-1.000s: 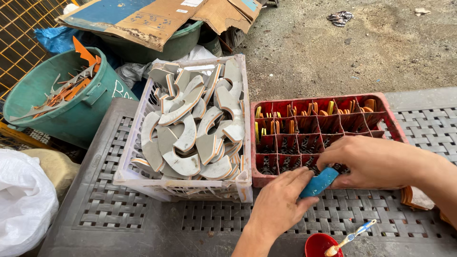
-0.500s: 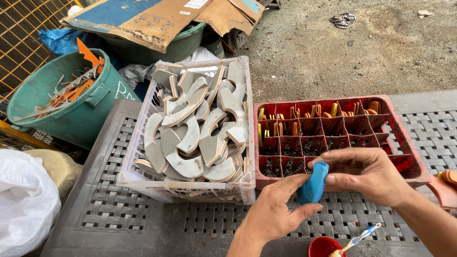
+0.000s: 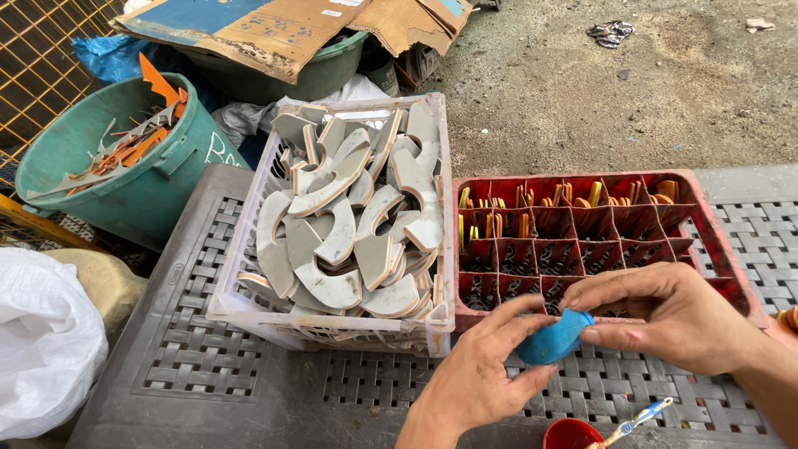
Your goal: The person paints the edges of several curved plastic pieces, likely sandal soles, using a small brush dipped in red paint. They handle each piece one at a time, apply paint to the edges, and place the finished pieces into a red crate with compartments.
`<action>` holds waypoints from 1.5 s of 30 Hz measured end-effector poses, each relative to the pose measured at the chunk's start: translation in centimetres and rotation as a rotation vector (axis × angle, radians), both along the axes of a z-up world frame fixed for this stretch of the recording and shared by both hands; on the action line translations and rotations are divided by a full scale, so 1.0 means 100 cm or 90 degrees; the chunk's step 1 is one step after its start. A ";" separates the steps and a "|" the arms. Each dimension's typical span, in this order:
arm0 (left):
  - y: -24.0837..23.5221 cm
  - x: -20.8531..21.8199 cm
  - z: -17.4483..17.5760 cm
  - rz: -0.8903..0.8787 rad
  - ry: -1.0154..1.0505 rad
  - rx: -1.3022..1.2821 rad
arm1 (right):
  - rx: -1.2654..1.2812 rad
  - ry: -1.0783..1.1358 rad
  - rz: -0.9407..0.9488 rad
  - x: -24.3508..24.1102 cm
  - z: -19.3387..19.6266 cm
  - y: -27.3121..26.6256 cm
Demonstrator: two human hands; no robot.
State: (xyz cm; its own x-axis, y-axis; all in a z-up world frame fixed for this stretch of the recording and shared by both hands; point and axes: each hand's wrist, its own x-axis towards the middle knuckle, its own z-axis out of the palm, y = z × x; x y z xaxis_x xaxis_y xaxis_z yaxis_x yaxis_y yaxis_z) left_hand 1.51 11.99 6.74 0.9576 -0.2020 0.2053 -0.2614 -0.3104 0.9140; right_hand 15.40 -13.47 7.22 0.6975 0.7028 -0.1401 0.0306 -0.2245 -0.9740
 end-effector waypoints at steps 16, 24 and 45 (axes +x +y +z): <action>0.000 0.002 -0.014 0.053 0.040 0.215 | -0.400 -0.306 -0.046 0.147 0.034 0.093; 0.006 0.003 -0.018 0.014 0.147 0.231 | -0.429 -0.364 0.045 0.164 -0.025 0.108; 0.008 0.000 -0.016 0.008 0.156 0.237 | -0.552 -0.608 0.130 0.129 -0.052 0.117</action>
